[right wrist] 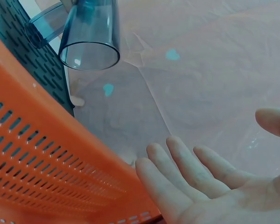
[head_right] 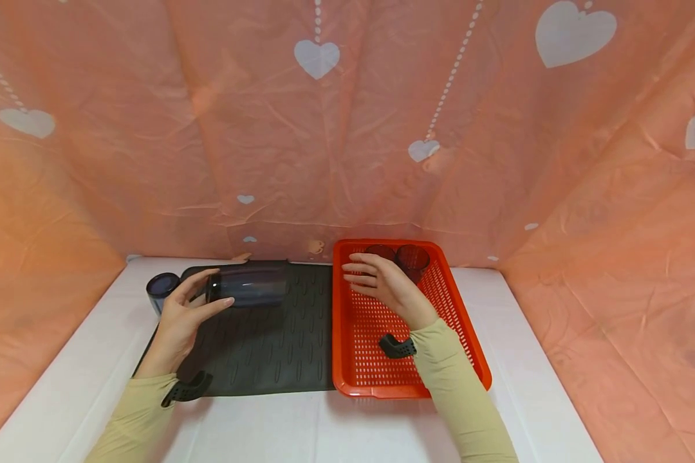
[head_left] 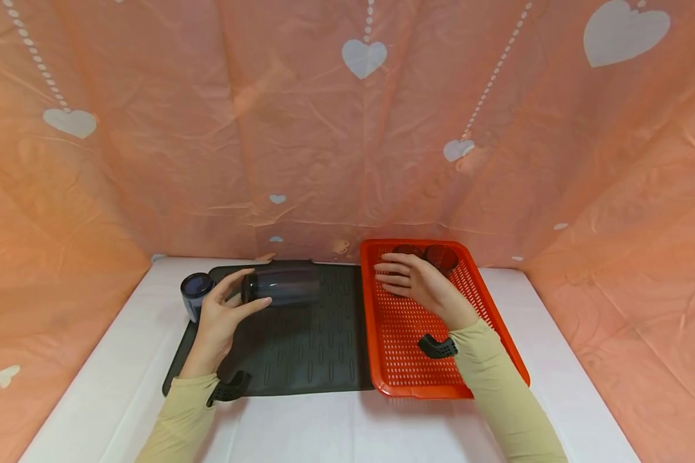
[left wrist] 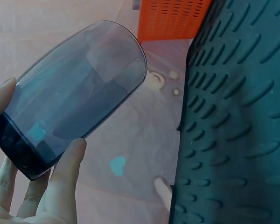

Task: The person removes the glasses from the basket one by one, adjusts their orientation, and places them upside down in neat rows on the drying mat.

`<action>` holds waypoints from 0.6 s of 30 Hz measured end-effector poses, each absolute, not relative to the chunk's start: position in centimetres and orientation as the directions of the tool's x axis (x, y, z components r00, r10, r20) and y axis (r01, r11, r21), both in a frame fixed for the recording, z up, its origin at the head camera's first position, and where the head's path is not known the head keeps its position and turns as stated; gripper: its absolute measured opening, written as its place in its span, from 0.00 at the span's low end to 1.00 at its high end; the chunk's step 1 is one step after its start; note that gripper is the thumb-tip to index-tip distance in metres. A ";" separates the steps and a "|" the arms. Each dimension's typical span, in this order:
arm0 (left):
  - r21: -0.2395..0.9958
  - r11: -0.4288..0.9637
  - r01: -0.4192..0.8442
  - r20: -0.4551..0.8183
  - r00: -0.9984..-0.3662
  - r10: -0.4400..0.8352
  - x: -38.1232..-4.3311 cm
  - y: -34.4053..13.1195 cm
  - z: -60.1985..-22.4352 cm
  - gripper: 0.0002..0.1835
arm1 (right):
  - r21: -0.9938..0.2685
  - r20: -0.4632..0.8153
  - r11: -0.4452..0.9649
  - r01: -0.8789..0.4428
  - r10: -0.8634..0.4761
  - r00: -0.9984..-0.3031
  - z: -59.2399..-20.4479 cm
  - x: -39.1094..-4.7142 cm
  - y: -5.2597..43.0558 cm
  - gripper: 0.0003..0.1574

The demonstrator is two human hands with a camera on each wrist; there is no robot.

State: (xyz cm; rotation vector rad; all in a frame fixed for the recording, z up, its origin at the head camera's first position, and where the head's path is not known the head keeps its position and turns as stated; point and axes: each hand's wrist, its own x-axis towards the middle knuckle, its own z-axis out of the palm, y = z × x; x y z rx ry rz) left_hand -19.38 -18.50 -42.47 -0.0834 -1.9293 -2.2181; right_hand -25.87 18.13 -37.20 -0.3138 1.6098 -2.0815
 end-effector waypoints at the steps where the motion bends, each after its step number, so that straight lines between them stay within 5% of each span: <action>1: 0.973 -0.131 0.188 0.173 -0.978 -0.115 -19.3 -18.6 -42.5 0.37 | -0.954 -0.108 -0.190 0.233 -0.506 -0.856 -37.3 -25.8 18.2 0.32; 18: 0.975 -0.052 0.217 0.206 -0.965 -0.159 -19.0 -19.0 -42.2 0.39 | -0.949 -0.074 -0.233 0.215 -0.496 -0.865 -37.4 -25.7 20.5 0.36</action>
